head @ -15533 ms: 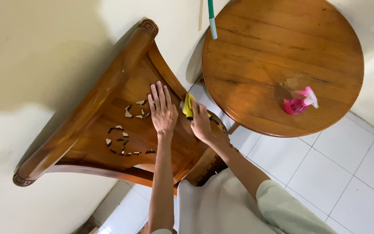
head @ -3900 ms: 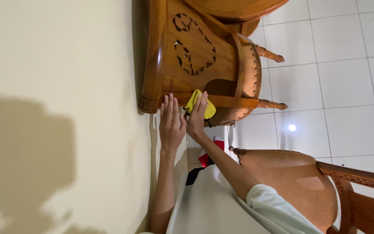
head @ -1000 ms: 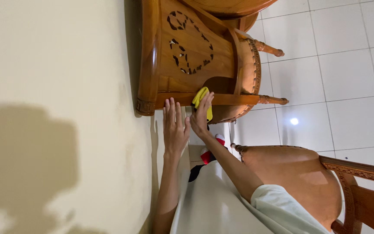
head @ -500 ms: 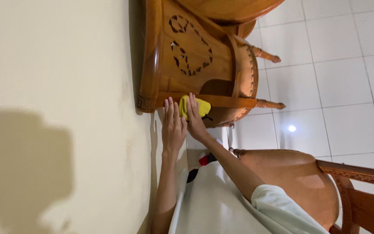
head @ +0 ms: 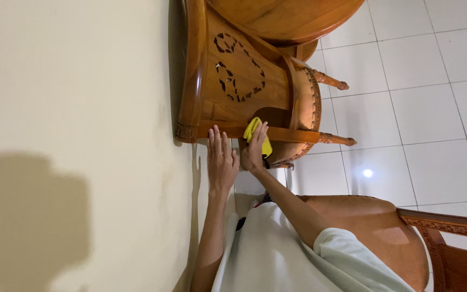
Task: The person wipes a round wooden table and a wooden chair with a yellow cloth. They move a pink spray bottle on the table to reach the surface, then wipe the chair's backrest, seat, and legs.
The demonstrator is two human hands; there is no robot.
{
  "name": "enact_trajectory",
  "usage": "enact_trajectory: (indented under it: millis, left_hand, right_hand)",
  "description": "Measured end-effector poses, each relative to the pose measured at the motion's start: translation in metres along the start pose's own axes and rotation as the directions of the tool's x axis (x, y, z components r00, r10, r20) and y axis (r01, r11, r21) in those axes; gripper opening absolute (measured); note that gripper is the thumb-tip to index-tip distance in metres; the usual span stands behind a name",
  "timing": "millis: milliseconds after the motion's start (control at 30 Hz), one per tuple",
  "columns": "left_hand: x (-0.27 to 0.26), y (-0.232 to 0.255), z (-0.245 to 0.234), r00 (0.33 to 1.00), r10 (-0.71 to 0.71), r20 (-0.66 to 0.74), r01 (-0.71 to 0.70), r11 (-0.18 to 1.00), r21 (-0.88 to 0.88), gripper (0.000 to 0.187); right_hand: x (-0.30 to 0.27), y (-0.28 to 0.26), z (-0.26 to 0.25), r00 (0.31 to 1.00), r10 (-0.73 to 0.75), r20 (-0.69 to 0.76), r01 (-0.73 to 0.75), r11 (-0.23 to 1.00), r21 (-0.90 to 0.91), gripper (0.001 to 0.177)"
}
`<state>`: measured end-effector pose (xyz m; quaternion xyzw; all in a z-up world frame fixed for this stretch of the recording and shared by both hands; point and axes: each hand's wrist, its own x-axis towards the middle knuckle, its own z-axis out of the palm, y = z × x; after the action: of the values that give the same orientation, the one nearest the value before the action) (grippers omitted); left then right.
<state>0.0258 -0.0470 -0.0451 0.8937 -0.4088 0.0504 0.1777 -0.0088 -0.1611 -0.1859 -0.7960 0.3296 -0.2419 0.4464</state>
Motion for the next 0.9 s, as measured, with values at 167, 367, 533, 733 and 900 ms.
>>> enact_trajectory:
  millis: [167, 367, 533, 733, 900]
  left_hand:
    - [0.005, -0.001, 0.009, 0.995, 0.090, -0.053, -0.091, 0.996, -0.022, 0.053]
    - [0.022, 0.001, 0.010, 0.988, 0.113, -0.109, -0.123, 0.989, -0.086, 0.054]
    - [0.021, -0.011, 0.019, 0.986, 0.155, -0.059, -0.157, 0.987, -0.036, 0.047]
    - [0.023, -0.012, 0.033, 0.988, 0.142, -0.061, -0.144, 0.989, -0.030, 0.050]
    - [0.022, -0.010, 0.031, 0.995, 0.103, -0.014, -0.103, 0.995, 0.001, 0.055]
  right_hand:
    - [-0.005, -0.058, -0.001, 0.972, -0.232, 0.036, 0.225, 0.963, 0.146, 0.086]
    - [-0.017, -0.069, -0.022, 0.929, -0.319, 0.188, 0.239, 0.904, 0.354, 0.066]
    - [-0.011, -0.026, -0.022, 0.921, -0.343, 0.186, 0.358, 0.932, -0.053, 0.072]
    - [-0.008, 0.027, -0.031, 0.956, -0.253, 0.147, 0.271, 0.955, -0.119, 0.091]
    - [0.003, 0.048, -0.024, 0.996, -0.066, 0.067, 0.069, 0.997, -0.040, 0.105]
